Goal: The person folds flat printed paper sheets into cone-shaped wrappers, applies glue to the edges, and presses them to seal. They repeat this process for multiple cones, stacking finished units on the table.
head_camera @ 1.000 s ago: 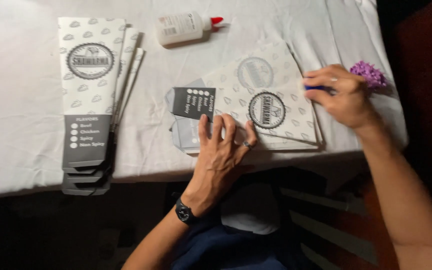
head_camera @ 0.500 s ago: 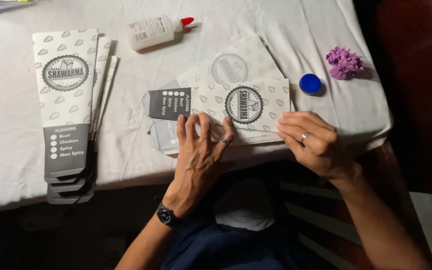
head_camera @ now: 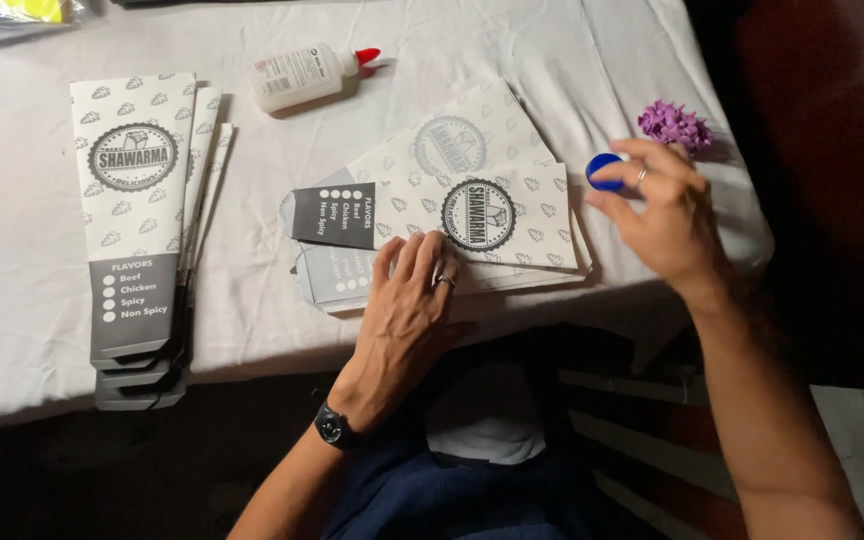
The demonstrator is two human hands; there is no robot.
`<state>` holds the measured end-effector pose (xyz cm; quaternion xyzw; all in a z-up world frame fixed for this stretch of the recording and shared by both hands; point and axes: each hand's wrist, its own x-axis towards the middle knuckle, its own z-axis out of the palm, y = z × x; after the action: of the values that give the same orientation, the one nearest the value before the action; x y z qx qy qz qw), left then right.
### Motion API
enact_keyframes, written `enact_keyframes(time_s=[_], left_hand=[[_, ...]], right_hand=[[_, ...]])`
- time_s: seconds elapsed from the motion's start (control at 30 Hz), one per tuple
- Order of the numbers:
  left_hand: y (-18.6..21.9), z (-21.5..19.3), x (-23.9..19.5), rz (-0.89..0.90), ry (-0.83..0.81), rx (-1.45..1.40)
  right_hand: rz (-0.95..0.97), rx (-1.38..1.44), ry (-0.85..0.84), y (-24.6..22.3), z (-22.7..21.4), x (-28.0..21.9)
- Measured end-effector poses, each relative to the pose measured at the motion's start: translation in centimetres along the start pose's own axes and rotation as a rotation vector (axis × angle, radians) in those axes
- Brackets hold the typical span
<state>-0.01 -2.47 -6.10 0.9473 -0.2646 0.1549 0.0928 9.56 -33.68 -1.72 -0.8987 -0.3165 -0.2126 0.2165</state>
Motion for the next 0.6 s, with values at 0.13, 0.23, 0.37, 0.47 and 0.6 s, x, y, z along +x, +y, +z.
enact_keyframes(time_s=[0.13, 0.23, 0.37, 0.47, 0.6], left_hand=[[-0.1, -0.7, 0.2, -0.021, 0.028, -0.103], [0.1, -2.8, 0.3, 0.013, 0.11, -0.063], [0.1, -0.3, 0.0, 0.03, 0.033, -0.056], [0.1, -0.2, -0.1, 0.023, 0.02, -0.059], [0.2, -1.2, 0.1, 0.012, -0.004, -0.045]], right_hand=[[0.062, -0.09, -0.023, 2.8, 0.8, 1.3], [0.059, -0.049, -0.012, 1.0, 0.0, 3.2], [-0.039, 0.385, -0.177, -3.9, 1.2, 7.3], [-0.17, 0.515, -0.283, -6.1, 4.6, 10.4], [-0.381, 0.61, -0.34, -9.1, 11.7, 15.3]])
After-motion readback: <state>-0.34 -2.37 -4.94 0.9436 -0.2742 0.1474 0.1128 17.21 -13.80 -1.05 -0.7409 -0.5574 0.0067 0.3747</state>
